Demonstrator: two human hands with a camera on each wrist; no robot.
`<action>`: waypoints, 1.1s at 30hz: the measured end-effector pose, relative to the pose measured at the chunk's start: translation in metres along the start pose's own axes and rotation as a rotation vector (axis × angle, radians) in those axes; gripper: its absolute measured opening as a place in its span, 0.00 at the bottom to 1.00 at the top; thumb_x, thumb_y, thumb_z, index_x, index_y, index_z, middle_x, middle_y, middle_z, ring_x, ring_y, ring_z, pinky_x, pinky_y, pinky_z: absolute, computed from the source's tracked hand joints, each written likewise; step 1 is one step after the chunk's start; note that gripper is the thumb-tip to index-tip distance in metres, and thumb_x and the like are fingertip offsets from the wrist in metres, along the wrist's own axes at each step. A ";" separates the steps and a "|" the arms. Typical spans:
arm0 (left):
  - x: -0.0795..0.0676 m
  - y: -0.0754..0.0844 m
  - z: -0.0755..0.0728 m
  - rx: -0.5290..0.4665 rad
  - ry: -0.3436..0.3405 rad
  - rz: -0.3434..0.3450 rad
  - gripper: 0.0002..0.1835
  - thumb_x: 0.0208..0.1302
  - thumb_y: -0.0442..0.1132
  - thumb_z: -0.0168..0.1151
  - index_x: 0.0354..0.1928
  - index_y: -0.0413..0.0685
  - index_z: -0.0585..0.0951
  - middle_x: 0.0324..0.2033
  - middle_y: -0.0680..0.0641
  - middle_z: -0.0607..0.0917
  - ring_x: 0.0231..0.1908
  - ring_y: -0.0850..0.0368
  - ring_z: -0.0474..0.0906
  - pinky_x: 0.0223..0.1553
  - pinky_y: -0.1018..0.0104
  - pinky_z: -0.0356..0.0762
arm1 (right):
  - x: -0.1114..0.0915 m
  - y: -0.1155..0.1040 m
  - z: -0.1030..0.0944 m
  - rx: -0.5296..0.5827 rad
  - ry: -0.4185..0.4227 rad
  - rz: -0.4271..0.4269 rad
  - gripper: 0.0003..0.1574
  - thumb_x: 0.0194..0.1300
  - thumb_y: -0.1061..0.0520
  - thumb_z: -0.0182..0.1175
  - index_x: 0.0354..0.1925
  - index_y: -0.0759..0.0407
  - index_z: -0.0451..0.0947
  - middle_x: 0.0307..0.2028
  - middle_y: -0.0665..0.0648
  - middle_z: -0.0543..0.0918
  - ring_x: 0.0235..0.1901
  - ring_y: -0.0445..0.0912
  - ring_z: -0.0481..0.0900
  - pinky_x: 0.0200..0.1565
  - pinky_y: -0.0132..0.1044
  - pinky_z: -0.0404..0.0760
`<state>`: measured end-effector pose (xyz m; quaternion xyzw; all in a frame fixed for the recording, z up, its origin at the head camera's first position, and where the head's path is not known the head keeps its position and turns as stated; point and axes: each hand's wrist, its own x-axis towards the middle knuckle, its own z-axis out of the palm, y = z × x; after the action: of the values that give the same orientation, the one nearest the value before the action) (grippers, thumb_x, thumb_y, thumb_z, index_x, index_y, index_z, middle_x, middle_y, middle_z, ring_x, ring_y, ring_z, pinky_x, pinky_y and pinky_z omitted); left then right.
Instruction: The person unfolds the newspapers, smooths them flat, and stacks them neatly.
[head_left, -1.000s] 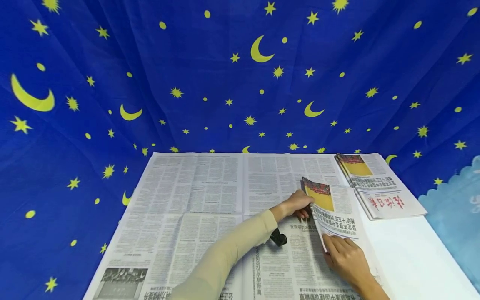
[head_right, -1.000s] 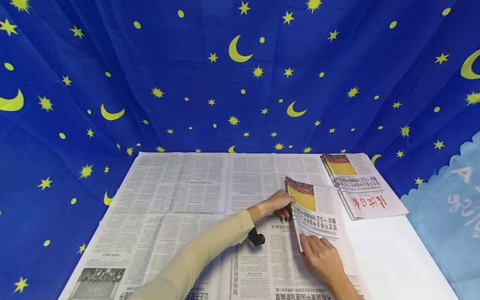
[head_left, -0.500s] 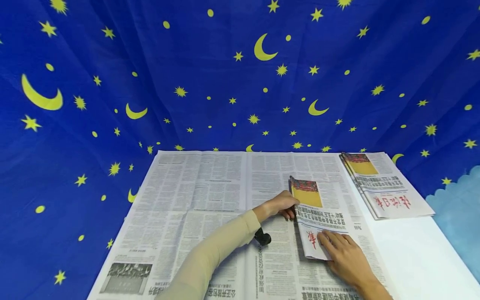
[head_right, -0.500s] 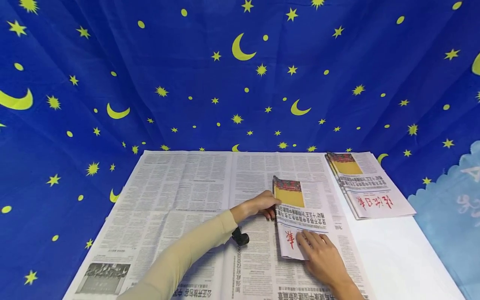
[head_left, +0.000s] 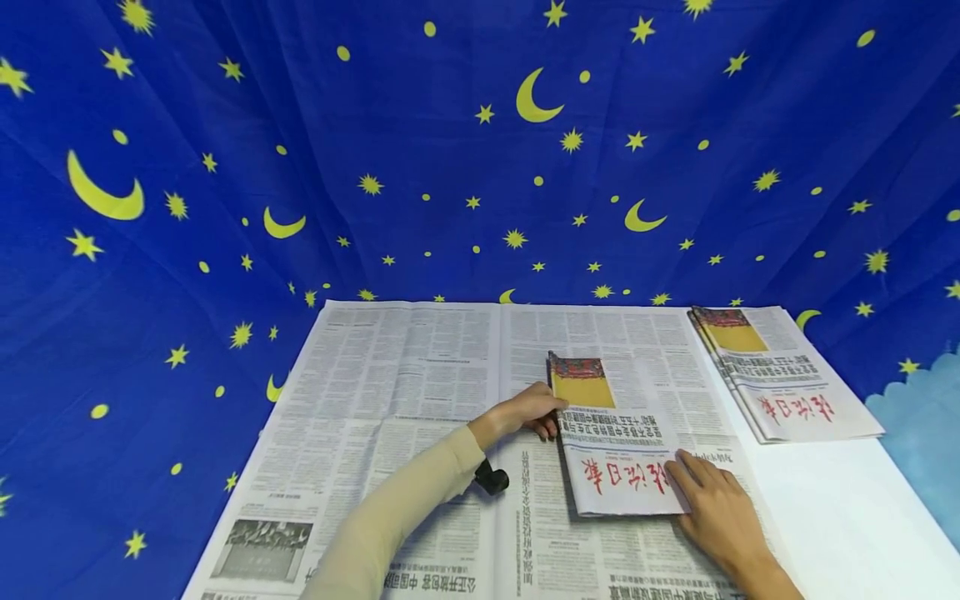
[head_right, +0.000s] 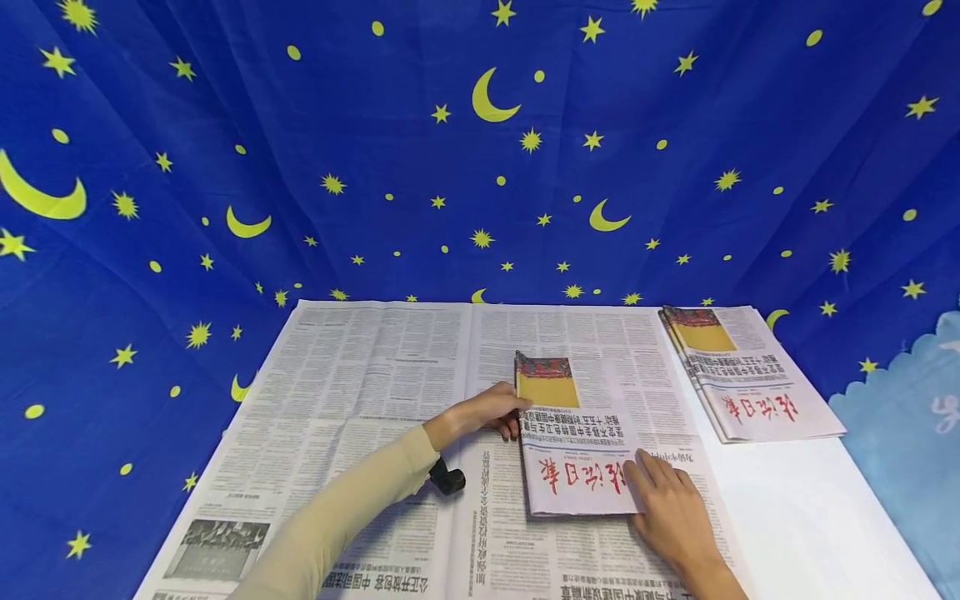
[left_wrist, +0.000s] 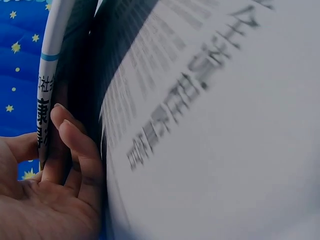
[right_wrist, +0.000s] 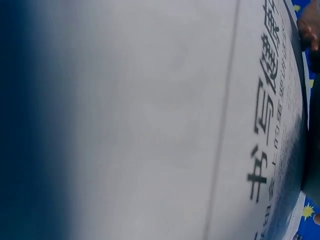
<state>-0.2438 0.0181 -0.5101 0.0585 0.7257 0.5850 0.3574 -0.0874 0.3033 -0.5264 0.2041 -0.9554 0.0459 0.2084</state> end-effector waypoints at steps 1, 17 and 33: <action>-0.002 -0.001 -0.002 -0.009 0.000 -0.004 0.18 0.72 0.38 0.54 0.22 0.40 0.77 0.10 0.47 0.77 0.10 0.61 0.72 0.14 0.71 0.74 | 0.001 0.000 0.000 0.000 0.003 0.015 0.42 0.25 0.65 0.70 0.49 0.65 0.80 0.50 0.70 0.81 0.48 0.66 0.79 0.47 0.58 0.76; -0.044 -0.021 -0.042 -0.007 0.002 0.002 0.16 0.74 0.39 0.52 0.25 0.43 0.75 0.12 0.48 0.77 0.12 0.62 0.73 0.15 0.72 0.72 | 0.013 -0.013 0.005 0.525 -0.108 0.165 0.39 0.43 0.79 0.65 0.56 0.63 0.78 0.44 0.61 0.86 0.41 0.53 0.85 0.42 0.45 0.83; -0.085 -0.043 -0.058 0.066 -0.103 0.079 0.16 0.75 0.40 0.51 0.28 0.40 0.76 0.11 0.48 0.78 0.11 0.62 0.74 0.14 0.72 0.71 | 0.055 -0.033 0.009 1.466 -0.611 0.763 0.40 0.69 0.55 0.59 0.65 0.82 0.57 0.45 0.59 0.87 0.40 0.46 0.87 0.44 0.36 0.84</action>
<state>-0.2008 -0.0849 -0.5061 0.1290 0.7222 0.5707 0.3689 -0.1230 0.2513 -0.5115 -0.0432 -0.7026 0.6572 -0.2692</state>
